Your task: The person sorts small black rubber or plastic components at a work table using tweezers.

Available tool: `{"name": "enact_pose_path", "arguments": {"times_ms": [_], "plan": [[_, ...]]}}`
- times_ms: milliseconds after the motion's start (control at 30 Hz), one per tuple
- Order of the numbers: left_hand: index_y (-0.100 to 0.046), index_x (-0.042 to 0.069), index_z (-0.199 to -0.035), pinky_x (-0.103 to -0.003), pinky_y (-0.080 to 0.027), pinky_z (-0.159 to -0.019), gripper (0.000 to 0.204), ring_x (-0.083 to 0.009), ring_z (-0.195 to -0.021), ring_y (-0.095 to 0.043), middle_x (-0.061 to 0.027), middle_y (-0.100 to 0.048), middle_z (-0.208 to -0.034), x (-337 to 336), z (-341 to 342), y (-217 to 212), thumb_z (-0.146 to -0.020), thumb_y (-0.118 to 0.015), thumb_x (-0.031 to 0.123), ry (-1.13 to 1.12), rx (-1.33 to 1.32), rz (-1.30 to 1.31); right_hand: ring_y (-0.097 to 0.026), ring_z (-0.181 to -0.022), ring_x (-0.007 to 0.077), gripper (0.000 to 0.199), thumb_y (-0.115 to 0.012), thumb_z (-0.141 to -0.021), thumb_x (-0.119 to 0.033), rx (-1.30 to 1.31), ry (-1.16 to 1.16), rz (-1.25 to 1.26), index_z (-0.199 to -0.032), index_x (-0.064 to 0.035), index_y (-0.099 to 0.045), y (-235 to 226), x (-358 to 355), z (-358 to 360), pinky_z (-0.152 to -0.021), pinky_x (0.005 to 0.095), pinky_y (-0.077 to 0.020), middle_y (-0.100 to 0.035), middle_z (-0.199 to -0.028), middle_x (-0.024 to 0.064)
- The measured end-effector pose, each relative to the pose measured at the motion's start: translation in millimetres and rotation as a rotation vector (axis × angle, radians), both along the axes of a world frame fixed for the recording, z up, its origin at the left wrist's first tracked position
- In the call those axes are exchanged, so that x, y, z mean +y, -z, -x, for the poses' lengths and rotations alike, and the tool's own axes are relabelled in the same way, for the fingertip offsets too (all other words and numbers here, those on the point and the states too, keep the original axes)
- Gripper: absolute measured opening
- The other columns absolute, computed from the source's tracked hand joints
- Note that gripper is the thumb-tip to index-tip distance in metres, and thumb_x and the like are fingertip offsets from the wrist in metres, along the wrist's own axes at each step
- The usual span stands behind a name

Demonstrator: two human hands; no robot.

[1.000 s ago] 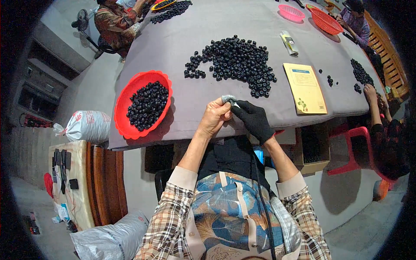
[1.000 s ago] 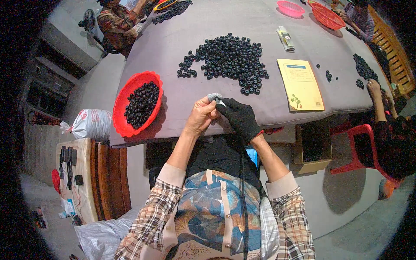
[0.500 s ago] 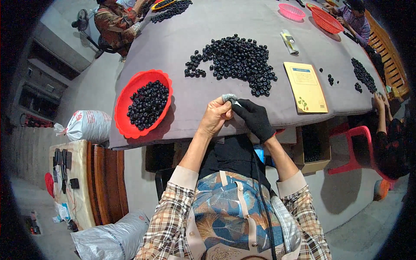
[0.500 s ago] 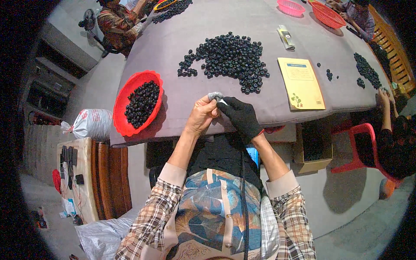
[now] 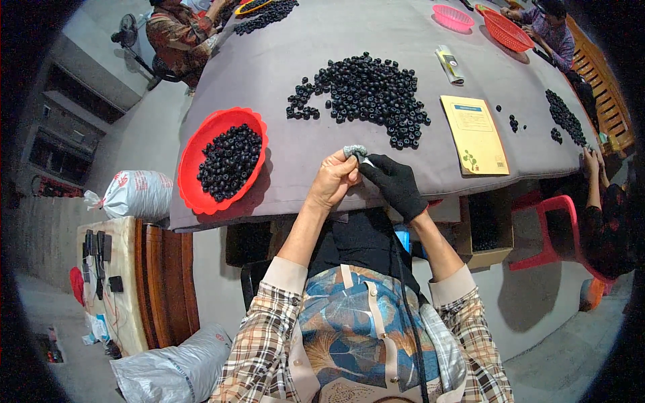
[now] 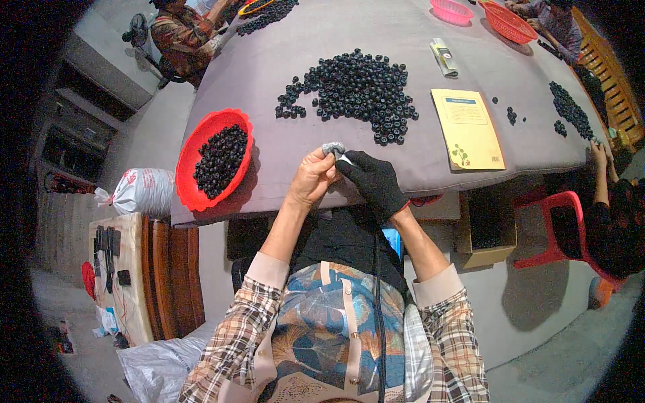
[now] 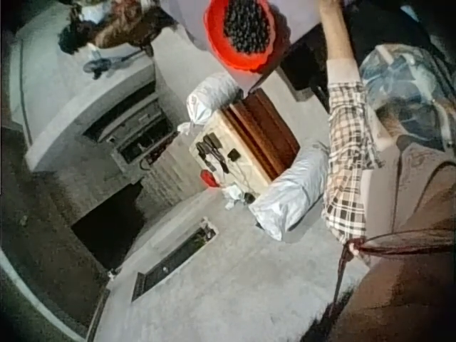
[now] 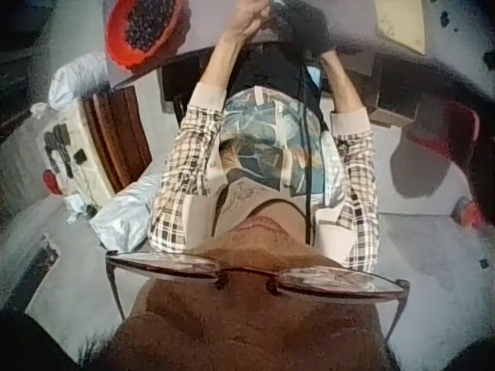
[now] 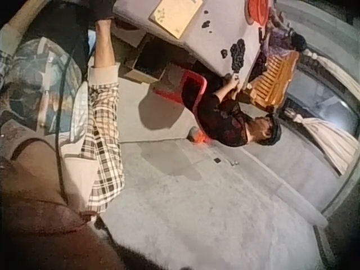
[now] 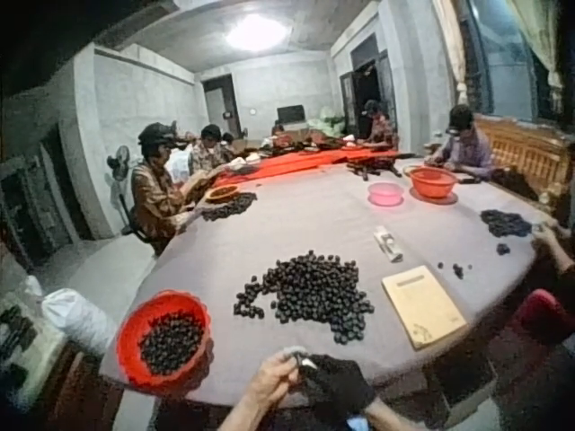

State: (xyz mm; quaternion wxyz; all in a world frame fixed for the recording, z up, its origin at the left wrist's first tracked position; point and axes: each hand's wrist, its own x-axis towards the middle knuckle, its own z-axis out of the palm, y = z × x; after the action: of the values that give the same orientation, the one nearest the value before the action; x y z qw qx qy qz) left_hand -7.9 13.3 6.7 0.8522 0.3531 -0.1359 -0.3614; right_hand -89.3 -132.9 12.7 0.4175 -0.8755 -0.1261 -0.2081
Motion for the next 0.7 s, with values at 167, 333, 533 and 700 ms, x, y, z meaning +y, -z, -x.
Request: {"name": "enact_pose_path", "arguments": {"times_ms": [167, 333, 533, 700], "plan": [[-0.059, 0.003, -0.091, -0.019, -0.038, -0.050, 0.009, -0.0054, -0.050, -0.048, 0.0006, -0.055, -0.064, -0.1, 0.0, -1.1, -0.087, -0.052, 0.007, 0.026, -0.017, 0.013, -0.060, -0.089, 0.0179, 0.025, -0.052, -0.085, -0.008, -0.137, 0.034, 0.223, -0.110, -0.0068, -0.057, 2.9, -3.4, -2.7, -0.075, 0.0256, -0.0467, -0.061, -0.101, 0.0081], [-0.059, 0.002, -0.094, -0.019, -0.041, -0.049, 0.011, -0.0074, -0.052, -0.051, -0.0022, -0.057, -0.067, 1.0, 2.6, -1.2, -0.085, -0.054, 0.007, -0.035, -0.005, -0.018, -0.060, -0.087, 0.0183, 0.026, -0.054, -0.084, -0.007, -0.085, 0.030, 0.133, -0.109, -0.0074, -0.058, 3.8, 0.4, -3.6, -0.075, 0.0261, -0.0468, -0.061, -0.100, 0.0073], [-0.059, -0.002, -0.097, -0.020, -0.045, -0.044, 0.020, -0.0094, -0.052, -0.056, -0.0064, -0.061, -0.072, 28.5, 8.0, -32.0, -0.079, -0.060, 0.005, -0.365, -0.264, -0.349, -0.060, -0.087, 0.0213, 0.026, -0.053, -0.082, -0.007, -0.030, 0.062, -0.108, -0.108, -0.0104, -0.058, 11.3, -6.4, -1.4, -0.076, 0.0282, -0.0487, -0.059, -0.104, 0.0088], [-0.063, 0.003, -0.093, -0.017, -0.040, -0.041, 0.015, -0.0050, -0.050, -0.053, -0.0015, -0.060, -0.070, 106.0, -19.3, -65.2, -0.079, -0.061, 0.004, -0.873, -0.510, -0.687, -0.060, -0.087, 0.0218, 0.027, -0.054, -0.082, -0.007, 0.316, 0.138, -0.443, -0.109, -0.0065, -0.057, -16.8, 2.0, 0.0, -0.076, 0.0302, -0.0476, -0.061, -0.100, 0.0095]]}}
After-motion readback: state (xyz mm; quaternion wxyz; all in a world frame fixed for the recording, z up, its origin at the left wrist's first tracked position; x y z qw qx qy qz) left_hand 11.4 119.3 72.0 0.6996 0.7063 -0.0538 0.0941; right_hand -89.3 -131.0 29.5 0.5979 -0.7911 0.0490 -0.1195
